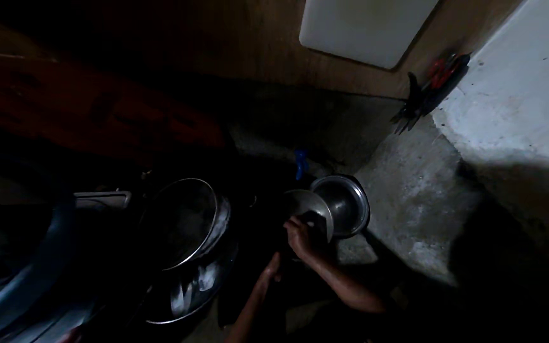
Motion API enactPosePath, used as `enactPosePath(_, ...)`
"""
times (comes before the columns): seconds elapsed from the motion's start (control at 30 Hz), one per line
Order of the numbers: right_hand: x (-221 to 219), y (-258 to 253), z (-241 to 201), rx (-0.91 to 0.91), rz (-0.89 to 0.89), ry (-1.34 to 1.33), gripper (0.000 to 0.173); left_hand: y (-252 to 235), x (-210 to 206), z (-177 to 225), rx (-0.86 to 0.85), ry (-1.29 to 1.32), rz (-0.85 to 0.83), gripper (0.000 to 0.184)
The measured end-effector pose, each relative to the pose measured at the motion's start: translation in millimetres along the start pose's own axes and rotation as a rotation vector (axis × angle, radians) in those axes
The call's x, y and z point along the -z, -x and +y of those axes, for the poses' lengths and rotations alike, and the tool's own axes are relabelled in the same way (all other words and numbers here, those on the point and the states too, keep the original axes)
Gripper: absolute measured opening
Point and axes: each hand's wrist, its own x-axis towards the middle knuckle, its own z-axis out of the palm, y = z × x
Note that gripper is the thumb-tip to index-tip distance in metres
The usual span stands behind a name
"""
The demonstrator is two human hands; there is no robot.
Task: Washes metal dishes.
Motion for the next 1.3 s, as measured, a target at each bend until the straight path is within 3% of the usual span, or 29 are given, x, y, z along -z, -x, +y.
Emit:
enactPosePath(0.2, 17, -38, 27, -0.08, 0.036, 0.095, 0.031, 4, 2, -2, 0.063, -0.077, 0.05, 0.027)
enactPosePath(0.33, -4, -14, -3, -0.014, -0.026, -0.046, 0.027, 0, 1, 1, -0.006, -0.016, -0.02, 0.028)
enactPosePath(0.5, 20, -28, 2, -0.169, -0.05, -0.009, 0.032, 12, -2, 7, 0.076, -0.286, 0.013, 0.029)
enactPosePath(0.57, 27, -41, 12, -0.201, 0.005, -0.002, 0.032, 9, -6, 9, 0.021, -0.113, 0.012, 0.026)
enactPosePath(0.63, 21, -34, 14, -0.109, -0.011, -0.073, 0.027, 4, -9, 9, -0.051, 0.332, -0.078, 0.022)
enactPosePath(0.7, 16, -17, 11, 0.031, -0.115, -0.142, 0.02, -1, -8, 11, -0.112, 0.608, -0.161, 0.023)
enactPosePath(0.77, 15, -1, 15, 0.141, -0.258, -0.175, 0.022, -1, -3, 10, -0.136, 0.681, -0.178, 0.023)
enactPosePath(1.03, 30, 16, 30, 0.353, -0.339, -0.206, 0.018, -6, -7, 6, -0.087, 0.519, -0.189, 0.049)
enactPosePath(1.13, 25, 7, 26, 0.289, -0.137, -0.067, 0.021, -6, -9, 1, -0.145, 0.346, -0.148, 0.043)
enactPosePath(1.3, 36, -27, 38, 0.136, 0.109, 0.307, 0.03, 5, -6, 5, -0.029, 0.034, 0.054, 0.035)
